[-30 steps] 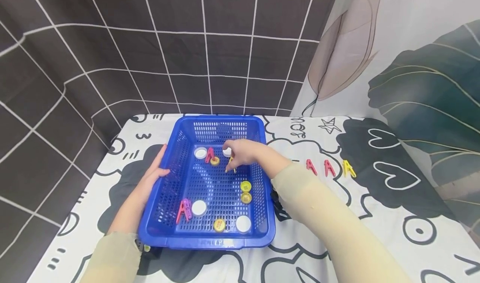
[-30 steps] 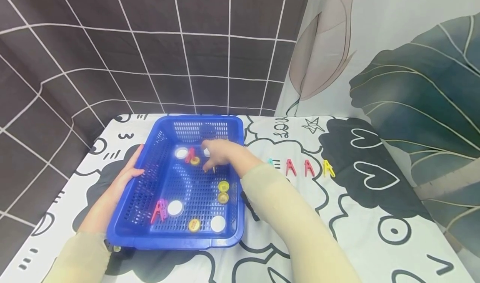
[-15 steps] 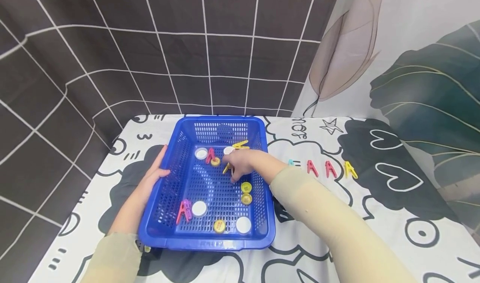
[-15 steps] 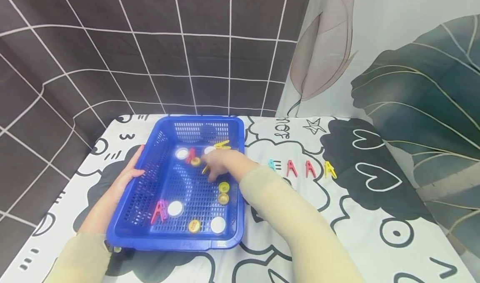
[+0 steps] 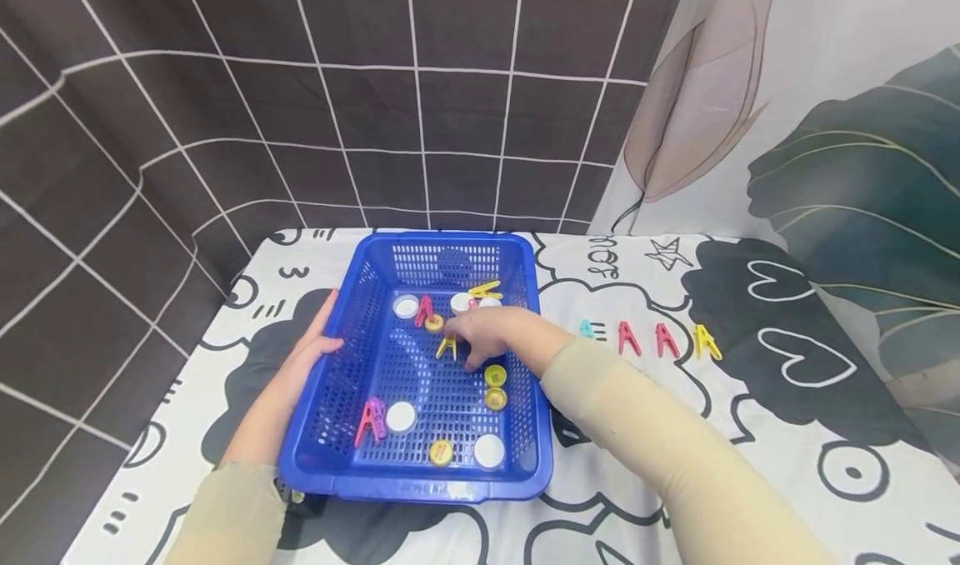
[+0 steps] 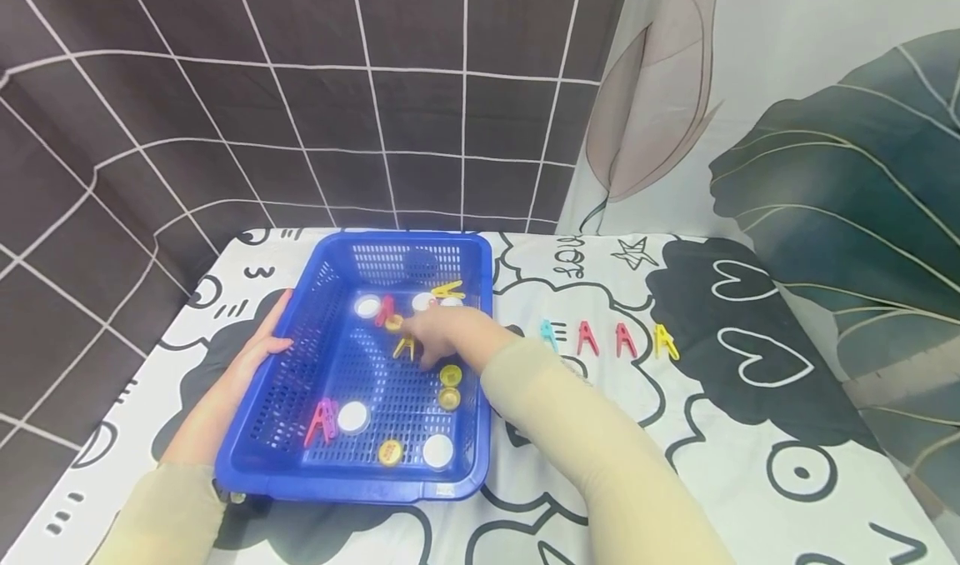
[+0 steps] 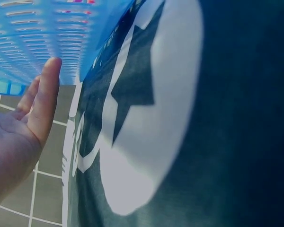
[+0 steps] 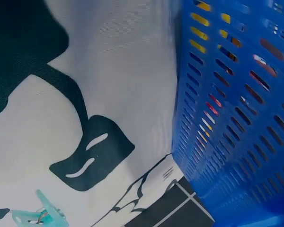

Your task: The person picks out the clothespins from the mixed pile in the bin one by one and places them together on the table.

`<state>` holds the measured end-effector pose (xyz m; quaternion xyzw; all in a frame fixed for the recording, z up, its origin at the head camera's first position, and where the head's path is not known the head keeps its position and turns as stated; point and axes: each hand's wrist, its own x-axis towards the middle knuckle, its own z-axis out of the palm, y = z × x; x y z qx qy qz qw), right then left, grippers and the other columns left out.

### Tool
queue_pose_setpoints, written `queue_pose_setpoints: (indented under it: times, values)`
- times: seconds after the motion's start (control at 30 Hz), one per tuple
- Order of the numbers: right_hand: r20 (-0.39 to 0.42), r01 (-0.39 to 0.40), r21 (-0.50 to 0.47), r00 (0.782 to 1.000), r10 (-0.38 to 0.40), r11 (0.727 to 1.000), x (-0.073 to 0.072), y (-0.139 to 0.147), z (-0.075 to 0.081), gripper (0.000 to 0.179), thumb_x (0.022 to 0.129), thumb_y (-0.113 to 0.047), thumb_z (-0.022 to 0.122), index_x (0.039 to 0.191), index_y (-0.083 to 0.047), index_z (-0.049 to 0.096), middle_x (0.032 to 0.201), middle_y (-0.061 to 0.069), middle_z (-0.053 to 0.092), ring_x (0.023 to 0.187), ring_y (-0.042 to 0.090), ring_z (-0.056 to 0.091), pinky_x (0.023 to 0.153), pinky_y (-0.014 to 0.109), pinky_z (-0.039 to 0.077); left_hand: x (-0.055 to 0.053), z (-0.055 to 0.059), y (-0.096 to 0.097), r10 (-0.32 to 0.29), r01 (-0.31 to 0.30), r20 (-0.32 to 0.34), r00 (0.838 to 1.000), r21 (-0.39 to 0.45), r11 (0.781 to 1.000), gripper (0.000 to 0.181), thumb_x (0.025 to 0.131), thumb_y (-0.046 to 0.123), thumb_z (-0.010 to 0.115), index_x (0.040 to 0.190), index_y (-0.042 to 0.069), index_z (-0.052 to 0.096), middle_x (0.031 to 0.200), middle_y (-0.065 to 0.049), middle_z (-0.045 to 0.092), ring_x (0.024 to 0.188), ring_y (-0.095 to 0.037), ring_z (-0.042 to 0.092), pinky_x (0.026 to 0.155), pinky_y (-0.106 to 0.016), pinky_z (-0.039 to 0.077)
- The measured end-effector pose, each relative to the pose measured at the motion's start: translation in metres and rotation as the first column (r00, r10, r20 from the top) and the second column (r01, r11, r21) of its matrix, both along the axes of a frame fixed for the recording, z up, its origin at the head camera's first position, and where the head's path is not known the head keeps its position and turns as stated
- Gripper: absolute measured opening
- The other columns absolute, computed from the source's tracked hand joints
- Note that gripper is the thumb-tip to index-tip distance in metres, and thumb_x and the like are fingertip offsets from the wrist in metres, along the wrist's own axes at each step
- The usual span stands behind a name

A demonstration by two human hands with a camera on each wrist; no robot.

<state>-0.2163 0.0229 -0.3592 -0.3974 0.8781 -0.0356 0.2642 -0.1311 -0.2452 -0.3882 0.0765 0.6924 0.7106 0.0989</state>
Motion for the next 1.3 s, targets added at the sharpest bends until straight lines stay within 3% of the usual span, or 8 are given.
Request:
queue_pose_setpoints:
  times: [0.13, 0.3, 0.53, 0.83, 1.07, 1.3]
  values:
    - [0.015, -0.03, -0.01, 0.999, 0.03, 0.999, 0.002, -0.002, -0.004, 0.054, 0.079, -0.026, 0.074, 0.128, -0.013, 0.054, 0.115, 0.002, 0.061, 0.107, 0.016, 0.056, 0.096, 0.031, 0.043, 0.001, -0.001, 0.0, 0.002, -0.002, 0.012, 1.0, -0.004, 1.0, 0.076, 0.087, 0.0, 0.033, 0.151, 0.018, -0.006, 0.155, -0.018, 0.0, 0.137, -0.042, 0.01, 0.099, -0.017, 0.035]
    - [0.011, 0.014, -0.026, 1.0, -0.014, 1.0, 0.001, -0.003, -0.003, 0.059, 0.081, -0.03, 0.073, 0.13, -0.01, 0.049, 0.116, 0.006, 0.059, 0.108, 0.019, 0.056, 0.097, 0.033, 0.043, 0.001, -0.002, 0.0, -0.003, 0.003, -0.008, 1.0, 0.009, 1.0, 0.076, 0.088, -0.001, 0.032, 0.151, 0.018, -0.006, 0.155, -0.018, 0.002, 0.137, -0.041, 0.011, 0.1, -0.017, 0.034]
    - [-0.047, 0.027, 0.045, 0.999, -0.025, 0.999, 0.0, -0.003, -0.008, 0.069, 0.082, -0.045, 0.067, 0.136, -0.01, 0.041, 0.131, 0.009, 0.051, 0.12, 0.022, 0.049, 0.103, 0.036, 0.037, -0.001, -0.002, 0.001, -0.003, 0.003, -0.03, 1.0, 0.006, 1.0, 0.076, 0.088, 0.0, 0.033, 0.151, 0.018, -0.004, 0.156, -0.017, 0.004, 0.138, -0.04, 0.012, 0.101, -0.018, 0.034]
    - [-0.04, 0.016, 0.074, 0.999, -0.014, 0.997, 0.0, -0.006, -0.011, 0.078, 0.084, -0.045, 0.064, 0.147, -0.018, 0.026, 0.144, 0.014, 0.037, 0.128, 0.028, 0.041, 0.106, 0.042, 0.034, 0.0, -0.002, 0.0, -0.007, 0.008, -0.021, 1.0, 0.004, 1.0, 0.075, 0.088, -0.001, 0.033, 0.151, 0.016, -0.005, 0.155, -0.017, 0.001, 0.138, -0.04, 0.01, 0.102, -0.017, 0.032]
    - [-0.05, 0.035, 0.086, 0.998, -0.03, 0.996, 0.004, -0.007, -0.011, 0.075, 0.084, -0.051, 0.062, 0.143, -0.017, 0.031, 0.142, 0.014, 0.038, 0.126, 0.027, 0.044, 0.105, 0.041, 0.035, 0.002, 0.0, 0.0, 0.001, -0.001, 0.002, 1.0, -0.001, 1.0, 0.075, 0.089, 0.001, 0.032, 0.151, 0.02, -0.005, 0.155, -0.017, 0.003, 0.137, -0.04, 0.012, 0.1, -0.017, 0.034]
    - [-0.081, -0.023, 0.12, 0.996, 0.033, 0.992, 0.005, -0.006, -0.012, 0.063, 0.085, -0.05, 0.061, 0.137, -0.023, 0.038, 0.137, 0.011, 0.041, 0.119, 0.025, 0.049, 0.1, 0.041, 0.04, 0.003, -0.001, 0.002, -0.004, 0.004, 0.012, 1.0, 0.023, 1.0, 0.075, 0.089, 0.001, 0.031, 0.151, 0.022, -0.004, 0.155, -0.018, 0.002, 0.137, -0.041, 0.012, 0.1, -0.018, 0.035]
